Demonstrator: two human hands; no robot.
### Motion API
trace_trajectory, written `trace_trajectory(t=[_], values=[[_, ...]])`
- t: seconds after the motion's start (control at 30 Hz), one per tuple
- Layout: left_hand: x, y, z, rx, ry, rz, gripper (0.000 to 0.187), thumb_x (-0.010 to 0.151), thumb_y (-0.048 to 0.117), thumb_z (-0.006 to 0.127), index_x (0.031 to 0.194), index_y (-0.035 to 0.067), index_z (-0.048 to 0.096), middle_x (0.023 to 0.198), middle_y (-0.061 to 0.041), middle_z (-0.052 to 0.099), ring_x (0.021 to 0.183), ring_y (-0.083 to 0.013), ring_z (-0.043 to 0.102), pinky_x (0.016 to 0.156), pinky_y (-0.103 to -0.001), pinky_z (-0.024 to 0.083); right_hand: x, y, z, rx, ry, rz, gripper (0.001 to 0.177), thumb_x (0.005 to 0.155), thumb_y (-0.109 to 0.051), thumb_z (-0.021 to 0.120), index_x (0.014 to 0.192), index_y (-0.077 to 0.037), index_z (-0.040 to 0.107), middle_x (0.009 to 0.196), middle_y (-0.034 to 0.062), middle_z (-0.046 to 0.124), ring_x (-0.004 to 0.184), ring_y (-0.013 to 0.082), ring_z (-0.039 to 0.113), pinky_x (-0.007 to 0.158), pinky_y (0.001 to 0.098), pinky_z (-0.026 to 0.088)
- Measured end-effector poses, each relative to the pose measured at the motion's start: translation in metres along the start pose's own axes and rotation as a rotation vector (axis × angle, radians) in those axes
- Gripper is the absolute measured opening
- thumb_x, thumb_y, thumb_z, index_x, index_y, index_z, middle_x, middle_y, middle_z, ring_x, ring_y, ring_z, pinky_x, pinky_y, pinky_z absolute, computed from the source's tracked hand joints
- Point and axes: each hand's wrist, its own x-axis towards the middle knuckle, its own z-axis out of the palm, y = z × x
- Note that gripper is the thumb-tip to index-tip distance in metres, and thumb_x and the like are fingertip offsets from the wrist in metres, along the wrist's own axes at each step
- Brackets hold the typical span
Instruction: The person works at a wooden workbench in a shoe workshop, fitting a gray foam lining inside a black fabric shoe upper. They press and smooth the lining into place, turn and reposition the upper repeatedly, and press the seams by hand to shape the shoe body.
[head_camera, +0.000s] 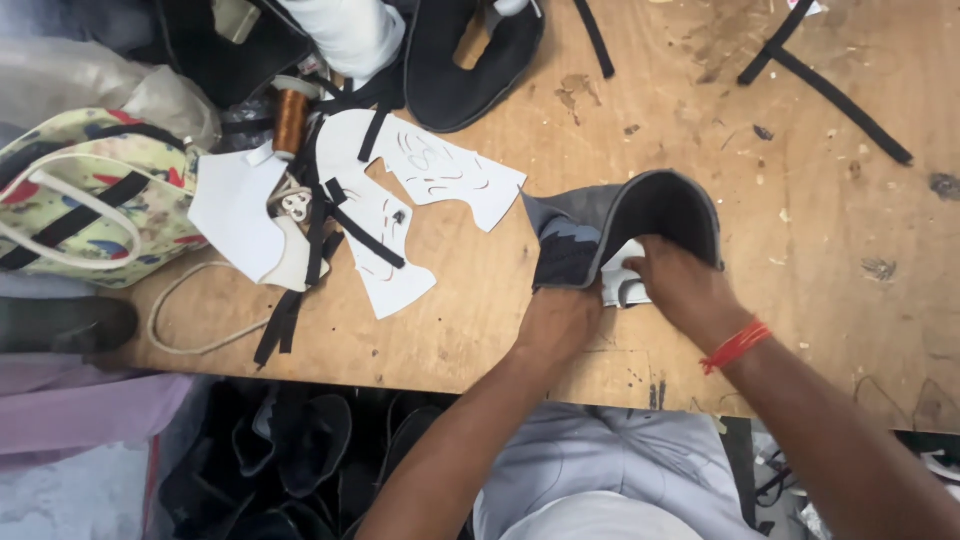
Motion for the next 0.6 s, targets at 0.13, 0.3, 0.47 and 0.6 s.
trace_trajectory(t=[0.13,0.3,0.47,0.6], values=[[0.005,0.013,-0.029,0.087,0.279,0.018,0.029,0.084,0.014,0.058,0.104,0.000,0.073,0.107,-0.019,0.072,0.103,-0.0327,0.069,0.091,-0.044,0.055,-0.006,-0.009,0.003,-0.008,0.046,0.053,0.029,0.103,-0.030,0.054,0.117,-0.007,0.065,0.109,0.0193,0.072,0.098,0.0414,0.068,0.077,0.0534,0.054],[0.015,0.032,-0.049,-0.182,0.226,-0.070,0.033,0.099,0.023,0.057,0.119,0.001,0.070,0.117,-0.020,0.068,0.113,-0.0381,0.062,0.097,-0.050,0.047,-0.007,0.007,0.018,-0.048,0.151,0.031,0.023,0.102,-0.027,0.056,0.108,-0.007,0.066,0.102,0.0195,0.071,0.091,0.0422,0.068,0.072,0.0538,0.055],[0.016,0.046,-0.035,-0.233,0.287,-0.192,0.032,0.097,0.023,0.059,0.121,0.005,0.069,0.119,-0.018,0.069,0.115,-0.0372,0.063,0.103,-0.051,0.047,-0.010,0.005,0.015,-0.083,0.160,-0.071,0.017,0.098,-0.017,0.056,0.103,-0.006,0.068,0.106,0.0182,0.071,0.098,0.0384,0.069,0.078,0.0504,0.056],[0.015,0.057,-0.025,0.008,0.375,-0.294,0.049,0.097,0.021,0.060,0.143,0.005,0.063,0.127,-0.017,0.065,0.121,-0.0358,0.061,0.107,-0.055,0.045,-0.041,-0.047,-0.018,-0.186,0.215,-0.306,0.026,0.091,-0.012,0.057,0.112,-0.001,0.067,0.116,0.0202,0.068,0.111,0.0375,0.067,0.091,0.0473,0.057]])
